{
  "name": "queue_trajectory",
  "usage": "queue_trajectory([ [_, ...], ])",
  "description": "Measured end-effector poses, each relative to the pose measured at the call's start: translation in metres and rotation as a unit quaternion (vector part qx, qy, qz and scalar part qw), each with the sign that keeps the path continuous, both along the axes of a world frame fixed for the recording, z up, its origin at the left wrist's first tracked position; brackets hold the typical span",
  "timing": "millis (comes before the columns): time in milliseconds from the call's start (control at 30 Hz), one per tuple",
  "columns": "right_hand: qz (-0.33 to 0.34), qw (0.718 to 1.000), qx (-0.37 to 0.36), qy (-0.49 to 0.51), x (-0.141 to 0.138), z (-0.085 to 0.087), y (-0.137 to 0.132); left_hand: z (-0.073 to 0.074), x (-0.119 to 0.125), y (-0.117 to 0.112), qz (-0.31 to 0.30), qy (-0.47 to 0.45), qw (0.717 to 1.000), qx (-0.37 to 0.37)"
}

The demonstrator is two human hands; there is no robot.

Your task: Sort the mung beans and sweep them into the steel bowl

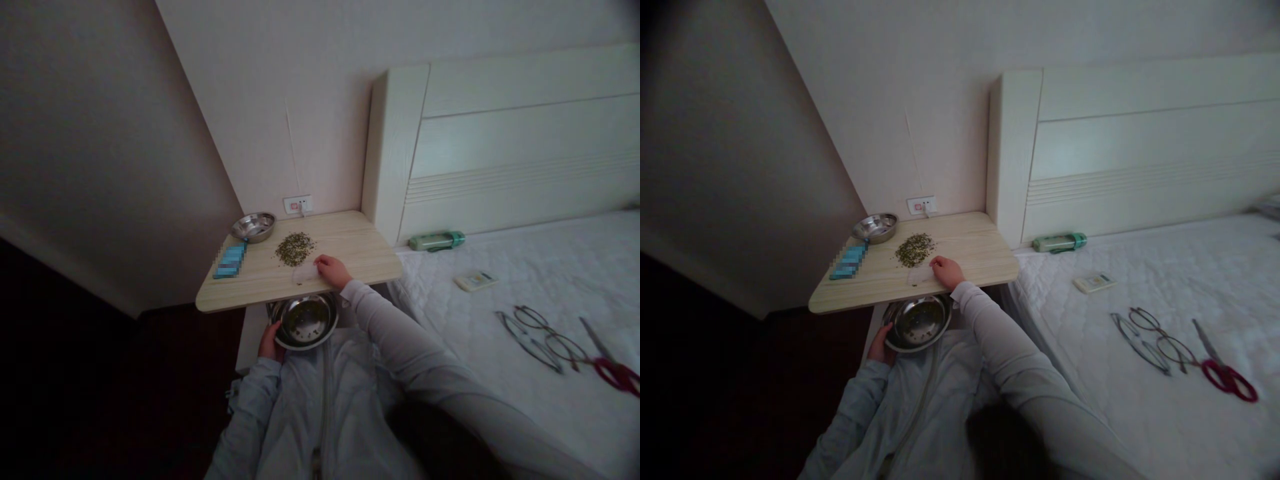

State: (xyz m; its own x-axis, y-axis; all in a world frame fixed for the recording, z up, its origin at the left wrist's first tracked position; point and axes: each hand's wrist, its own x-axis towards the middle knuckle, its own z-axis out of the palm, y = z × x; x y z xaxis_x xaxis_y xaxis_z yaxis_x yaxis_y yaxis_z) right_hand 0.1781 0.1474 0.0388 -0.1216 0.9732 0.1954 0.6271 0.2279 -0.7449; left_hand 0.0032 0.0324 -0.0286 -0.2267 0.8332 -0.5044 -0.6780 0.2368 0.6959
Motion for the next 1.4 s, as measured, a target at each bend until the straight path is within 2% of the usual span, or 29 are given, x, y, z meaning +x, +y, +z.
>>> queue_trajectory([
  [600,0.008,1.000,0.008,0.013,0.0011,-0.0038,0.0010,0.0076,0.0024,-0.0018,0.015,0.007,1.000,-0.009],
  [900,0.005,1.000,0.011,0.028,0.0009,-0.0006,-0.0003,0.0027,0.0018,0.0005,0.033,0.036,0.999,-0.005],
  [1100,0.003,0.999,-0.003,0.038,0.0003,0.0012,-0.0021,0.0029,0.0015,-0.0011,0.014,-0.005,1.000,-0.002],
  [1400,-0.012,0.999,-0.007,0.042,0.0000,0.0053,-0.0076,0.0030,0.0009,-0.0006,0.020,0.009,1.000,-0.011],
])
